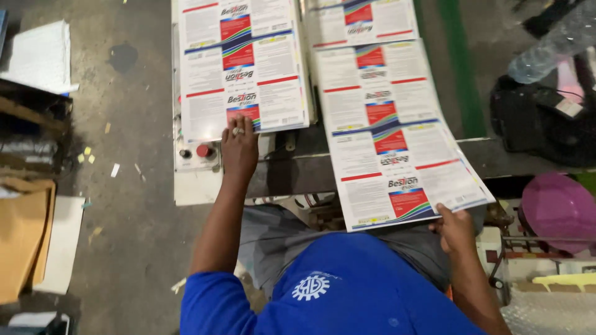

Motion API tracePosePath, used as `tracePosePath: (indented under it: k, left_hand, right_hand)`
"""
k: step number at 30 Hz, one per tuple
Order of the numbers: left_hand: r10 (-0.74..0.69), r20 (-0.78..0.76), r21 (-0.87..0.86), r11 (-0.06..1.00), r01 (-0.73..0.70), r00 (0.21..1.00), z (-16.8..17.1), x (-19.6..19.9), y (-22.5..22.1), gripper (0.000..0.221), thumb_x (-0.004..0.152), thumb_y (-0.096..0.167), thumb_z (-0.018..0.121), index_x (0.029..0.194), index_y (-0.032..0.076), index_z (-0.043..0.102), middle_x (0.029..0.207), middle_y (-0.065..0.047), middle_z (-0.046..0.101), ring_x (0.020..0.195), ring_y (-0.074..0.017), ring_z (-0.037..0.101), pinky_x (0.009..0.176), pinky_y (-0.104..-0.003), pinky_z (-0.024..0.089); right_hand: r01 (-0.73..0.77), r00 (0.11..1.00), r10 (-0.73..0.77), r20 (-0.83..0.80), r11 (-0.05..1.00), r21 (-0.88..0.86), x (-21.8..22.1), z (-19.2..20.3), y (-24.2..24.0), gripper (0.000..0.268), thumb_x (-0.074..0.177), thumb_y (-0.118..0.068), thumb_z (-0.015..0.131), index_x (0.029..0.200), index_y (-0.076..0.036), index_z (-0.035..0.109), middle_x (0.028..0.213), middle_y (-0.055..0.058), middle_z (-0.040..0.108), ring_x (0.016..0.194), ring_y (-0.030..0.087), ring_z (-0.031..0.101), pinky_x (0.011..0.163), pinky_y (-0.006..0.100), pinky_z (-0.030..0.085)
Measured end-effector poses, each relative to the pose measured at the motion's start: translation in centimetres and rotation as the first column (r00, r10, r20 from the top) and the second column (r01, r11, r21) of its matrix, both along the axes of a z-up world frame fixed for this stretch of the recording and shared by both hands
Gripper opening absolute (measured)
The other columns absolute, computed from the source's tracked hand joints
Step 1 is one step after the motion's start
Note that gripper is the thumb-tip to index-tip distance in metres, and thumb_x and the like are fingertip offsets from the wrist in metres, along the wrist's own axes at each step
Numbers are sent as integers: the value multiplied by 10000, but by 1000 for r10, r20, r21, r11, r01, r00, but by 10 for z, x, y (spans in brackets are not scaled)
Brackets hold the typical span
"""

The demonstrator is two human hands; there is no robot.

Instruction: Manually inspecting and sorting printed product labels from a stack on a production line.

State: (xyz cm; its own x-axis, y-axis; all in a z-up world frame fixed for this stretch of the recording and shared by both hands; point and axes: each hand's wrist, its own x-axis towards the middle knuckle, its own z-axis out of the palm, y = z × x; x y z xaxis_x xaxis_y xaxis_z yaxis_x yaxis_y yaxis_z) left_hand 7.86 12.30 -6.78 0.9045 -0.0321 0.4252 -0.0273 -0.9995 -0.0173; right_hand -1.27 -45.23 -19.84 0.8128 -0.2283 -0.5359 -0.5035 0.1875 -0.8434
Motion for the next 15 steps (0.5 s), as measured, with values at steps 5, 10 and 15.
tracePosePath:
  k: [5, 10, 15]
  left_hand:
    - [32, 8, -142, 989, -31, 999, 25, -14, -11, 84, 993, 99, 633, 1070, 65, 638, 992, -165, 724, 893, -367, 706, 760, -480, 546]
    - [58, 120, -285, 958, -22, 991, 46, -39, -48, 57, 952, 100, 671, 999, 101, 704, 667, -152, 664, 620, -359, 669, 543, -485, 496]
    - [61, 115, -415, 910, -8, 991, 49, -66, -67, 146, 912, 57, 687, 1054, 75, 716, 670, -158, 657, 629, -356, 665, 576, -475, 504]
  right_hand:
    - [-43, 998, 43, 38, 999, 2, -13, 21, 9, 254, 1006, -125, 618, 1231, -7, 607, 973, 74, 698, 697, 155, 643, 498, 288, 503]
    - [-100, 995, 100, 24, 995, -5, -11, 18, 23, 253, 1017, -127, 623, 1206, 43, 624, 965, 98, 700, 707, 170, 650, 512, 292, 508]
    - [-138, 990, 137, 44, 990, 27, 3, 12, 47, 262, 1006, -113, 632, 1215, 45, 625, 989, 105, 710, 709, 170, 661, 507, 291, 508]
